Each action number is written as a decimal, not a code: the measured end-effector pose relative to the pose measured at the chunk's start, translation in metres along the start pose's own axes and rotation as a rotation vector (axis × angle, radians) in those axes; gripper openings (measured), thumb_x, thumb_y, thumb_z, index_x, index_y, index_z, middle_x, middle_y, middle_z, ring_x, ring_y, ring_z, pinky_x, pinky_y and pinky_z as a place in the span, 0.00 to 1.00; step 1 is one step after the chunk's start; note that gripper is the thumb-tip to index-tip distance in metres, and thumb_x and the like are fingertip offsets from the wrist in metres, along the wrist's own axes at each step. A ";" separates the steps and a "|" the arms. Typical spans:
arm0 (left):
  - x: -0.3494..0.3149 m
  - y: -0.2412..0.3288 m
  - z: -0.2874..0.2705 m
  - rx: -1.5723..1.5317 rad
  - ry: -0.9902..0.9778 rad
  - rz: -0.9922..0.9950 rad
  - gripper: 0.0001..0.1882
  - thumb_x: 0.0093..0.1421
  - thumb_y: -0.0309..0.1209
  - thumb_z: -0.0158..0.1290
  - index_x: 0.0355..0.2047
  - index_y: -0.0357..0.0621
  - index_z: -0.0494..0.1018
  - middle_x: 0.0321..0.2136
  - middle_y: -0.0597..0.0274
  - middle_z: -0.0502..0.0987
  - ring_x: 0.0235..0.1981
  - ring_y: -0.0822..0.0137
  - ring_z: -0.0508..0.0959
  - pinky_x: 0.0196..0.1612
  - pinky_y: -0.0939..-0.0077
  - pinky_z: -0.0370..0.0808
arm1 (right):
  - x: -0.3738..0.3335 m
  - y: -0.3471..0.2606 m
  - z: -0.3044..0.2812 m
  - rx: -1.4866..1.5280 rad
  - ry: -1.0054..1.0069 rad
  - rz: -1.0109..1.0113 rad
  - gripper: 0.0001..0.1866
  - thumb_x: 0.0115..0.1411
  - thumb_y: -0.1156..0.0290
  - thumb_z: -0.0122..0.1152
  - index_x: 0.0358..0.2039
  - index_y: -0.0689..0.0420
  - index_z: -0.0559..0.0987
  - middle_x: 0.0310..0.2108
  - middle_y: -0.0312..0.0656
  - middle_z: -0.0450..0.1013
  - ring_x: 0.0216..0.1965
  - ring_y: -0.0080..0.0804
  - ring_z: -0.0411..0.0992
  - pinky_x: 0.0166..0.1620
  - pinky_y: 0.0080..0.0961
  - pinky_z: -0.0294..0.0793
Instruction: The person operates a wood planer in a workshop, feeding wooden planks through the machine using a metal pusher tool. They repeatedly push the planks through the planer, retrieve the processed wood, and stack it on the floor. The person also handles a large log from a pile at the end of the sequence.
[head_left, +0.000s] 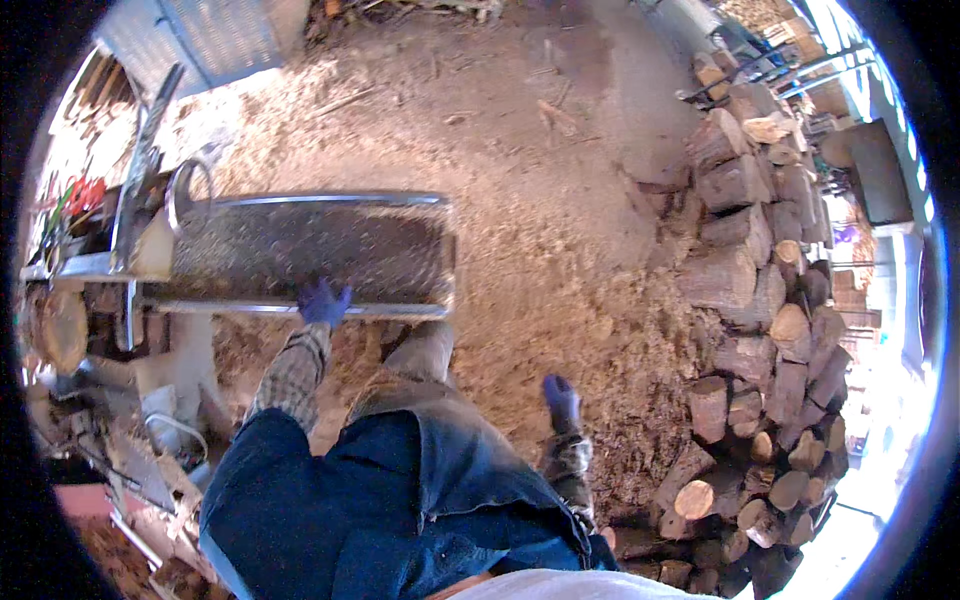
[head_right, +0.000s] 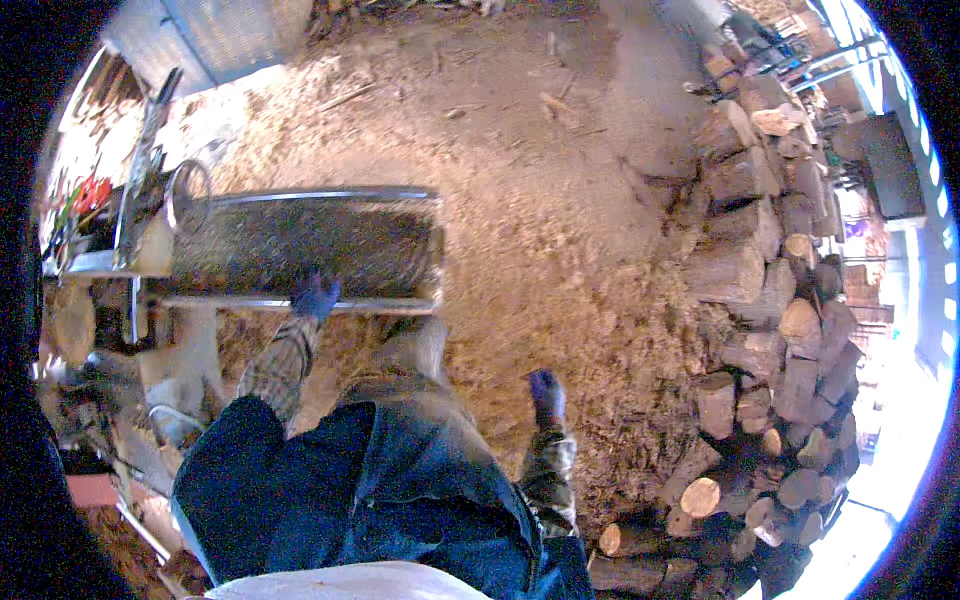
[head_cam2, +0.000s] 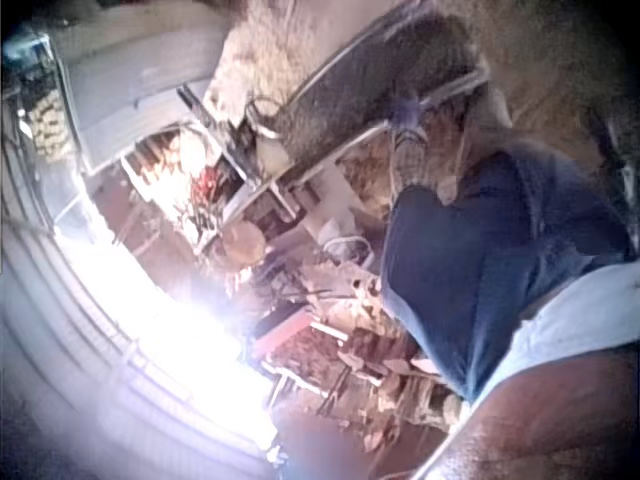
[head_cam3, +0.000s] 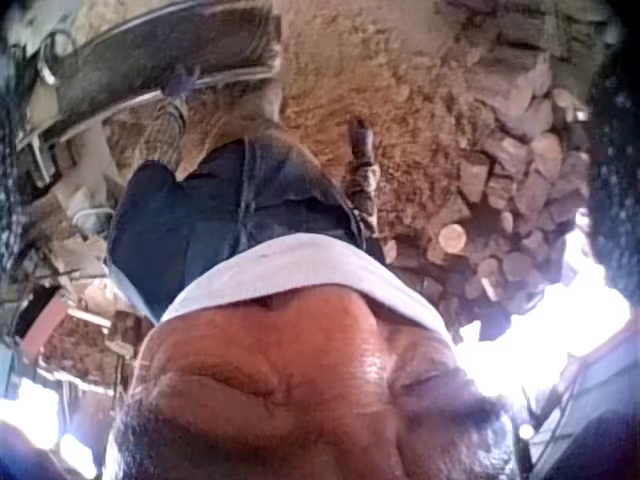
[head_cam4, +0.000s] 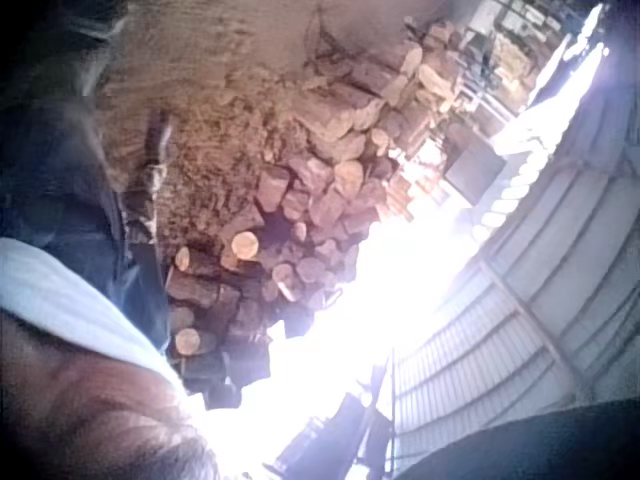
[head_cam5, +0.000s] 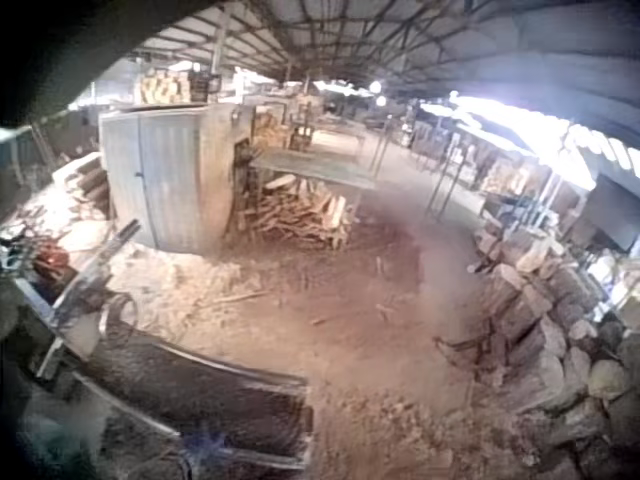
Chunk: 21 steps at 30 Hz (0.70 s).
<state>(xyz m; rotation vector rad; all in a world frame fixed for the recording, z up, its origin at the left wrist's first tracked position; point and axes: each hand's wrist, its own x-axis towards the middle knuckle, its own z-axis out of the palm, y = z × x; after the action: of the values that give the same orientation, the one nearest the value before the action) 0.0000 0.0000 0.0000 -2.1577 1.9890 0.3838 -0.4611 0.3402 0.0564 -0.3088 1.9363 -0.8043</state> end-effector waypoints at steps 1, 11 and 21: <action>0.015 0.023 0.009 -0.024 0.007 0.019 0.46 0.57 0.63 0.54 0.67 0.47 0.61 0.62 0.38 0.66 0.61 0.32 0.67 0.64 0.40 0.64 | 0.009 -0.014 -0.013 -0.002 0.027 -0.017 0.11 0.68 0.62 0.57 0.42 0.54 0.81 0.34 0.35 0.79 0.33 0.22 0.75 0.33 0.23 0.73; 0.007 0.087 0.011 -0.106 0.167 -0.137 0.44 0.60 0.54 0.56 0.68 0.39 0.56 0.67 0.33 0.57 0.67 0.32 0.57 0.70 0.41 0.54 | 0.162 -0.243 0.022 -0.242 -0.386 -0.611 0.20 0.68 0.70 0.61 0.58 0.60 0.74 0.53 0.43 0.75 0.51 0.30 0.75 0.55 0.28 0.75; 0.062 0.135 0.015 -0.215 -0.187 -0.870 0.54 0.62 0.68 0.40 0.73 0.37 0.45 0.73 0.38 0.43 0.73 0.36 0.44 0.72 0.40 0.46 | 0.373 -0.306 -0.091 -1.543 -0.501 -1.102 0.20 0.68 0.63 0.55 0.58 0.53 0.76 0.56 0.45 0.75 0.62 0.47 0.67 0.64 0.40 0.68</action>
<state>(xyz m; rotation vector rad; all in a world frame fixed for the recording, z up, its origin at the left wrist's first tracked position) -0.1314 -0.0659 -0.0273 -2.7170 0.8004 0.6211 -0.7587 -0.0485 0.0240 -2.3235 1.3858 0.3775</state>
